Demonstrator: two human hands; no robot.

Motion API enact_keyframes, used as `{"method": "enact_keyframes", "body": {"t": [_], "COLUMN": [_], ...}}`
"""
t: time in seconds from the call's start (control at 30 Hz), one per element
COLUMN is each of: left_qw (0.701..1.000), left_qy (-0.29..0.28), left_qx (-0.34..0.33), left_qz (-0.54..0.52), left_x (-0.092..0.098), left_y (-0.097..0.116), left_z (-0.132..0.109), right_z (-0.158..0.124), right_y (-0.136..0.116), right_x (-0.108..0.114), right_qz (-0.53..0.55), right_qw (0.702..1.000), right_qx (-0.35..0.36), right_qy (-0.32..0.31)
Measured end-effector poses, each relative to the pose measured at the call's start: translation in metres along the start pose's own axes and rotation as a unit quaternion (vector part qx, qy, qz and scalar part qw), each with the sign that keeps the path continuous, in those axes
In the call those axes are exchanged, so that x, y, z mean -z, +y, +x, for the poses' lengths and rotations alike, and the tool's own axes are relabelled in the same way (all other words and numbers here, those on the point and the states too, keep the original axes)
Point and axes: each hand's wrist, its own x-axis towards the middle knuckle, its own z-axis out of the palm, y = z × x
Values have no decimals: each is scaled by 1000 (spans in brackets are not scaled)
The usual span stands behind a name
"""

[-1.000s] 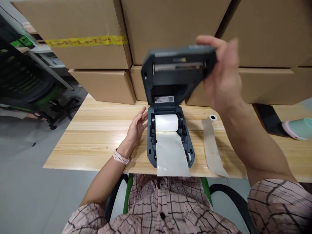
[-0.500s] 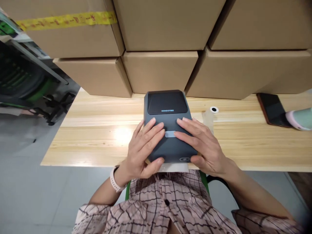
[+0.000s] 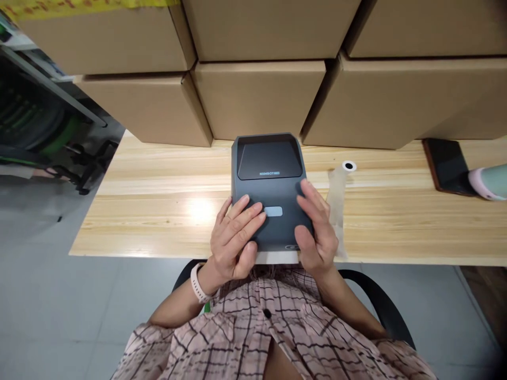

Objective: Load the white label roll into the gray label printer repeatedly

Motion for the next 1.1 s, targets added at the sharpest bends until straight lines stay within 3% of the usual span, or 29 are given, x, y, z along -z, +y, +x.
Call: {"method": "enact_keyframes", "body": {"t": [0.1, 0.2, 0.33, 0.37, 0.43, 0.47, 0.53, 0.57, 0.6, 0.63, 0.7, 0.8, 0.9, 1.03, 1.1], "left_qw": [1000, 999, 979, 970, 953, 914, 780, 718, 679, 661, 668, 718, 795, 858, 903], "left_qy": [12, 34, 195, 221, 101, 0, -173, -209, -212, -196, -156, -154, -174, -180, -156], "left_qx": [-1, 21, 36, 68, 219, 307, 433, 468, 492, 511, 539, 536, 476, 394, 315], "left_qz": [3, -16, -42, -72, -185, -266, -417, -471, -502, -512, -489, -417, -334, -276, -246], "left_x": [0, 3, 13, 16, 20, 20, 17, 14, 9, 4, -5, -11, -7, 1, 5], "left_y": [2, 6, 19, 24, 32, 36, 41, 43, 44, 44, 44, 44, 42, 38, 36], "left_z": [1, -5, -37, -46, -58, -60, -58, -54, -50, -47, -41, -40, -42, -43, -46], "right_z": [-2, 2, 11, 13, 15, 15, 15, 15, 15, 15, 16, 17, 17, 24, 32], "right_y": [-5, -7, -9, -10, -9, -8, -7, -6, -6, -6, -7, -6, -2, -3, -8], "right_x": [-7, -5, 4, 6, 8, 8, 8, 7, 7, 7, 8, 10, 17, 29, 34], "right_qz": [50, 75, 25, 20, 21, 20, 12, 6, 2, 0, 6, 11, -43, -165, -197], "right_qw": [995, 993, 998, 999, 999, 999, 1000, 1000, 1000, 1000, 1000, 999, 995, 971, 959], "right_qx": [-87, -88, -47, -37, -20, -16, -13, -13, -13, -13, -11, 13, 63, 128, 147], "right_qy": [23, 10, -16, -21, -24, -22, -18, -19, -20, -22, -24, -34, -71, -119, -144]}}
